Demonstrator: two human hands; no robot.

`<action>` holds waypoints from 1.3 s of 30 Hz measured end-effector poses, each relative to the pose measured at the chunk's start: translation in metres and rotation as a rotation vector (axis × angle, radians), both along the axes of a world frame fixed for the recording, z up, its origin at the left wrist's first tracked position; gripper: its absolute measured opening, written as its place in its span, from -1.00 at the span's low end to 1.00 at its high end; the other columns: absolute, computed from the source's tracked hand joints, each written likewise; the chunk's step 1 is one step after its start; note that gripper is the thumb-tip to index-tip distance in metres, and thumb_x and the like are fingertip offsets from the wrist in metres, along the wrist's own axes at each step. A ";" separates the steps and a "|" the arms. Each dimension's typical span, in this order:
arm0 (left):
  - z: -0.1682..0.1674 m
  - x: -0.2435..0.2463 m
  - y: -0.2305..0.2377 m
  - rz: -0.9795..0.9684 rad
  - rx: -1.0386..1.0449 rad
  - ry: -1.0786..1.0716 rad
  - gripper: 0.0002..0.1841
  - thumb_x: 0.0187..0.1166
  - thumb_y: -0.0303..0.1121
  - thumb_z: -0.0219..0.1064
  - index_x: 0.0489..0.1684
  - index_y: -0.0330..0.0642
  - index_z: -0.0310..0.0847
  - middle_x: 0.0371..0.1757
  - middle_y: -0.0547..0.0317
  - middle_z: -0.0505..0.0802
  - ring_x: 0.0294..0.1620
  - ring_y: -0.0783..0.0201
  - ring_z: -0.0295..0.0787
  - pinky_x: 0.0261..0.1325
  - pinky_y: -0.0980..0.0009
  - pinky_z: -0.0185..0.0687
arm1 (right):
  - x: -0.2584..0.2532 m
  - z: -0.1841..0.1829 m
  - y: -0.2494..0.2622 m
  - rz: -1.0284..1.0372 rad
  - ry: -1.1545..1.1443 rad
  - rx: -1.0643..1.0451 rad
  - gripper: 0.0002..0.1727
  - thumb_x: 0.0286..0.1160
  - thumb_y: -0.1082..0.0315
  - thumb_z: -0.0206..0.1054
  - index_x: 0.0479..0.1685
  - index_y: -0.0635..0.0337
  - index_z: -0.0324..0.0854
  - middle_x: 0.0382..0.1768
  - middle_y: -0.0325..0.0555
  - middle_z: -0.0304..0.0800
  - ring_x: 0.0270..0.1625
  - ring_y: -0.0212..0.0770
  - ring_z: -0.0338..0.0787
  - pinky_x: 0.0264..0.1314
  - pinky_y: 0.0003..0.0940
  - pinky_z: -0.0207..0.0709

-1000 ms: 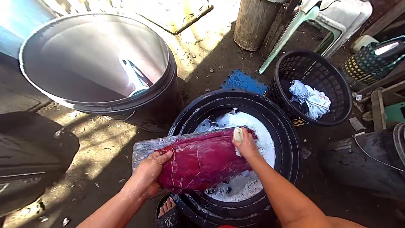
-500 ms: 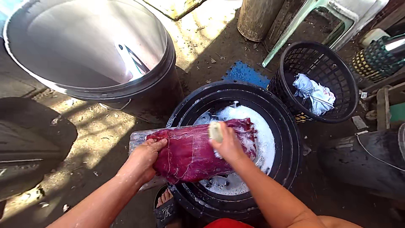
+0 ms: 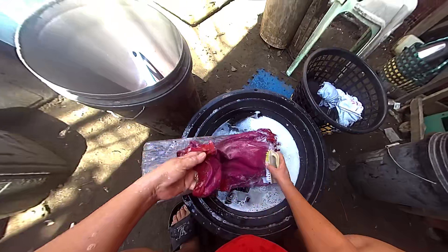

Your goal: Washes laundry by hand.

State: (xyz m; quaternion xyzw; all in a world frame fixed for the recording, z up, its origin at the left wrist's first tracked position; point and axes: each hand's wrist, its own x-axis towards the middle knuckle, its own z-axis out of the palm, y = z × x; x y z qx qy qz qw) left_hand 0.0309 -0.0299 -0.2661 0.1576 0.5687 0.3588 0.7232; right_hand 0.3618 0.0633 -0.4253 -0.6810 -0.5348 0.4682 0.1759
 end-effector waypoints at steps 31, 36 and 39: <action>-0.004 -0.034 0.013 0.682 -0.090 0.357 -0.75 0.71 -0.29 0.23 0.25 -0.09 0.54 -0.13 0.14 0.81 -0.20 0.30 0.81 -0.17 0.24 0.78 | -0.121 0.056 0.014 0.560 -0.156 0.213 -0.16 0.48 0.08 0.50 0.80 0.04 0.27 0.50 0.33 0.56 0.53 0.30 0.59 0.49 0.28 0.52; -0.022 -0.033 0.010 0.613 -0.130 0.364 -0.71 0.72 -0.25 0.23 0.30 -0.09 0.54 -0.12 0.10 0.83 -0.20 0.28 0.82 -0.15 0.23 0.77 | -0.044 0.008 0.066 0.282 -0.377 0.122 -0.07 0.41 0.03 0.53 0.81 0.12 0.20 0.45 0.44 0.55 0.45 0.41 0.61 0.45 0.38 0.50; -0.031 -0.030 0.014 0.607 -0.137 0.383 -0.70 0.73 -0.25 0.23 0.33 -0.11 0.54 -0.09 0.09 0.82 -0.18 0.26 0.82 -0.13 0.21 0.77 | -0.126 0.071 0.024 0.479 -0.126 0.228 -0.08 0.40 0.03 0.55 0.78 0.10 0.24 0.41 0.37 0.59 0.41 0.32 0.66 0.41 0.27 0.57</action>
